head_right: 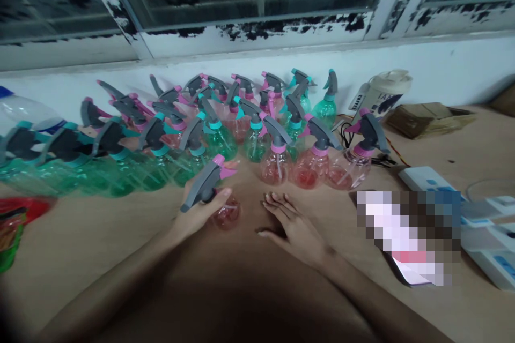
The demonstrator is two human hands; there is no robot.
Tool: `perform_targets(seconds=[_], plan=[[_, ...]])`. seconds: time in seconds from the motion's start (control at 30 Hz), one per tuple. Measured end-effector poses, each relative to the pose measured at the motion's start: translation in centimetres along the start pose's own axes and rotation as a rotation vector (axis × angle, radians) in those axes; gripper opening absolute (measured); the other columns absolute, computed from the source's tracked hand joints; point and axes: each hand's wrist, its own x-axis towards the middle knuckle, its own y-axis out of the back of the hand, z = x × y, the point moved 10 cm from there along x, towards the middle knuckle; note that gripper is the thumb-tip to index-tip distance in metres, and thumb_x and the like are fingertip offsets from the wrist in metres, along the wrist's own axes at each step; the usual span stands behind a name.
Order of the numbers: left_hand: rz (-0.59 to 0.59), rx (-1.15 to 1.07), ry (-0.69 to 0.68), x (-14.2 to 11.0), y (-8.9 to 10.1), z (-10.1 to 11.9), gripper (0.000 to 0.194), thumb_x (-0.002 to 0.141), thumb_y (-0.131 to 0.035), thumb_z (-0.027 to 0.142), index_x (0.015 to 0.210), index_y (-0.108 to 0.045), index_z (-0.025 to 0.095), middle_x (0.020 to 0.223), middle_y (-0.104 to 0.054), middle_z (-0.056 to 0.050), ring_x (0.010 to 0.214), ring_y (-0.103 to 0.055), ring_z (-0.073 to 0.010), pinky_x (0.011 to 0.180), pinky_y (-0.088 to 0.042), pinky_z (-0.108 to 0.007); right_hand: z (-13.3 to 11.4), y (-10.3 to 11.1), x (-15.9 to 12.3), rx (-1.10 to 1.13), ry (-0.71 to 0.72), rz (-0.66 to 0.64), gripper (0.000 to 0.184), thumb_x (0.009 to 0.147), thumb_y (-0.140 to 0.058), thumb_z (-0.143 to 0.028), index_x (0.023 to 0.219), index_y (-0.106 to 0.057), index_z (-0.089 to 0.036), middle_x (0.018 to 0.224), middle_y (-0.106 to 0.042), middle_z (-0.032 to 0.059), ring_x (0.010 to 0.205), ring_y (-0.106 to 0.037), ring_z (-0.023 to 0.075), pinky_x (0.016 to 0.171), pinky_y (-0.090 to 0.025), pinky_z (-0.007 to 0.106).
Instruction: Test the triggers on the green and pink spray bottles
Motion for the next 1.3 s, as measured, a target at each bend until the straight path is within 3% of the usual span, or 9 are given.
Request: perform_targets(seconds=[0.1, 0.27, 0.5, 0.63, 0.77, 0.9, 1.07, 1.13, 1.3], plan=[[-0.020, -0.063, 0.003, -0.1, -0.4, 0.0, 0.051, 0.076, -0.064, 0.034, 0.124, -0.048, 0.029, 0.098, -0.068, -0.004, 0.066, -0.062, -0.0184, 0.065, -0.051, -0.034, 0.0, -0.1, 0.0, -0.008, 0.000, -0.002, 0.063, 0.087, -0.052, -0.046, 0.141, -0.033, -0.021, 0.141, -0.045, 0.0093, 0.131, -0.038, 0.0246, 0.110, -0.029, 0.051], [0.019, -0.051, 0.024, -0.1, 0.0, 0.2, 0.048, 0.077, -0.063, 0.033, 0.121, -0.045, 0.028, 0.102, -0.066, -0.004, 0.057, -0.057, -0.0143, 0.065, -0.050, -0.033, -0.2, 0.2, 0.1, -0.006, 0.003, 0.004, 0.062, 0.087, -0.052, -0.046, 0.141, -0.034, -0.020, 0.140, -0.046, 0.0092, 0.131, -0.038, 0.0250, 0.110, -0.029, 0.051], [0.014, 0.078, -0.007, -1.3, 0.9, -0.9, 0.065, 0.067, -0.071, 0.035, 0.124, -0.041, 0.025, 0.118, -0.058, -0.011, 0.105, -0.058, -0.0299, 0.090, -0.044, -0.047, -0.3, 0.3, 0.2, -0.012, -0.006, -0.004, 0.060, 0.087, -0.051, -0.048, 0.138, -0.039, -0.019, 0.140, -0.046, 0.0093, 0.132, -0.037, 0.0234, 0.111, -0.028, 0.048], [-0.032, 0.116, 0.025, -3.8, 1.0, -2.8, 0.047, 0.073, -0.067, 0.033, 0.115, -0.050, 0.020, 0.109, -0.062, -0.010, 0.104, -0.059, -0.0294, 0.090, -0.044, -0.049, -0.3, 0.5, 0.2, -0.016, 0.005, 0.011, 0.061, 0.087, -0.050, -0.049, 0.139, -0.038, -0.019, 0.141, -0.045, 0.0095, 0.132, -0.036, 0.0234, 0.111, -0.028, 0.049], [0.030, 0.159, -0.056, -4.5, 2.2, -1.7, 0.028, 0.078, -0.063, 0.031, 0.104, -0.059, 0.022, 0.104, -0.063, -0.007, 0.100, -0.059, -0.0264, 0.088, -0.046, -0.045, -0.6, 0.7, 0.3, 0.004, 0.013, 0.033, 0.058, 0.087, -0.051, -0.048, 0.137, -0.040, -0.021, 0.139, -0.048, 0.0091, 0.131, -0.039, 0.0239, 0.110, -0.029, 0.049], [0.050, 0.188, -0.100, -3.0, 2.1, -0.4, 0.022, 0.081, -0.061, 0.034, 0.099, -0.062, 0.021, 0.101, -0.060, -0.005, 0.095, -0.060, -0.0231, 0.086, -0.046, -0.040, -0.3, 1.3, 0.4, 0.052, -0.009, 0.055, 0.055, 0.086, -0.053, -0.048, 0.134, -0.044, -0.024, 0.136, -0.052, 0.0075, 0.128, -0.044, 0.0240, 0.108, -0.034, 0.048], [0.034, 0.213, -0.124, -0.7, 0.8, -0.2, 0.017, 0.083, -0.060, 0.033, 0.096, -0.063, 0.021, 0.097, -0.062, -0.004, 0.093, -0.060, -0.0218, 0.085, -0.046, -0.037, 0.8, 5.1, 0.5, 0.074, -0.140, 0.156, 0.035, 0.090, -0.047, -0.042, 0.120, -0.054, -0.026, 0.117, -0.064, 0.0054, 0.106, -0.062, 0.0235, 0.090, -0.052, 0.042], [0.037, 0.212, -0.129, 0.2, 0.3, -0.2, 0.017, 0.084, -0.059, 0.032, 0.097, -0.064, 0.021, 0.099, -0.062, -0.005, 0.094, -0.060, -0.0218, 0.084, -0.046, -0.037, 1.5, 7.2, 0.6, 0.095, -0.257, 0.214, 0.029, 0.089, -0.048, -0.042, 0.110, -0.059, -0.025, 0.099, -0.071, 0.0039, 0.082, -0.069, 0.0209, 0.071, -0.057, 0.035], [0.052, 0.251, -0.124, 2.3, -0.9, -0.1, 0.016, 0.086, -0.057, 0.031, 0.095, -0.063, 0.020, 0.095, -0.064, -0.005, 0.090, -0.061, -0.0217, 0.080, -0.047, -0.037, 1.9, 11.5, 1.6, 0.013, -0.383, 0.350, 0.031, 0.087, -0.051, -0.042, 0.108, -0.060, -0.021, 0.084, -0.072, 0.0050, 0.065, -0.067, 0.0200, 0.060, -0.054, 0.033]])
